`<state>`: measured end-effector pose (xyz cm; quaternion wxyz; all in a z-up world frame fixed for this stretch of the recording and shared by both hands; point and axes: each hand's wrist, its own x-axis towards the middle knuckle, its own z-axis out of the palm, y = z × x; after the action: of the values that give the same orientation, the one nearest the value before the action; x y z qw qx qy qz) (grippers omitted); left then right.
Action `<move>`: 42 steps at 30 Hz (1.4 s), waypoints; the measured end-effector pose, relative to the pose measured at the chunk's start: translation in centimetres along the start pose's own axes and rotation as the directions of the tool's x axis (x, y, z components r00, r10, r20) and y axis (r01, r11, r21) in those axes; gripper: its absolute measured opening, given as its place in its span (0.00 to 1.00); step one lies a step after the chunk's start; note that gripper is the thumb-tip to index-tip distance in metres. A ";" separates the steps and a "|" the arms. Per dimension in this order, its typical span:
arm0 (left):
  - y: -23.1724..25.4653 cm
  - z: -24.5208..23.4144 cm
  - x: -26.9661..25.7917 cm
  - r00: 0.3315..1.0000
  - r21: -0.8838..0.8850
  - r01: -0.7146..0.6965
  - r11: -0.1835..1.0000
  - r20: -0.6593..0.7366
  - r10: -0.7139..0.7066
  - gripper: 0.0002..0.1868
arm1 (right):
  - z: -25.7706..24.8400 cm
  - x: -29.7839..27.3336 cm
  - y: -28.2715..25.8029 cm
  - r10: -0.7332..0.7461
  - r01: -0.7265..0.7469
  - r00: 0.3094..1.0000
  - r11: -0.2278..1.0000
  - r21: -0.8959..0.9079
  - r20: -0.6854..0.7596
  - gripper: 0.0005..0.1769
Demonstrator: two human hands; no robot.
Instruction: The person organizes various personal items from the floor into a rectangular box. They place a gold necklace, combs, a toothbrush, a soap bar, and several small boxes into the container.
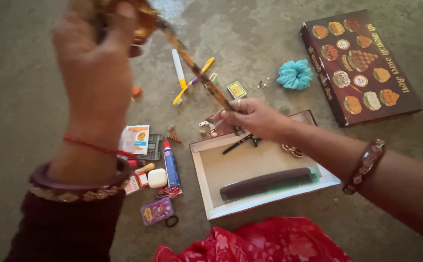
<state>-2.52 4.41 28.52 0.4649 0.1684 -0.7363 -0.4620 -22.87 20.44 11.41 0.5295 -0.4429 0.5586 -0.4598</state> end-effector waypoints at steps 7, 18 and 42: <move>-4.5 -0.2 -2.2 0.943 -0.105 0.330 0.938 0.068 -0.324 0.05 | -1.2 -2.0 -1.9 0.275 -0.235 0.956 0.929 0.288 -0.107 0.20; -10.3 2.8 -7.7 0.701 0.284 0.576 0.767 0.311 -0.642 0.13 | -1.1 -2.3 -1.6 0.414 -0.357 0.906 0.858 0.370 -0.086 0.22; -11.5 4.8 -9.5 0.547 0.262 0.678 0.687 0.444 -0.710 0.19 | 0.1 -2.7 -2.2 0.529 -0.498 0.849 0.790 0.358 0.012 0.39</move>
<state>-3.77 7.45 13.20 0.0254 0.3294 -0.7182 -0.6124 -22.60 22.68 14.04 0.6788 -0.1530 0.5904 -0.4090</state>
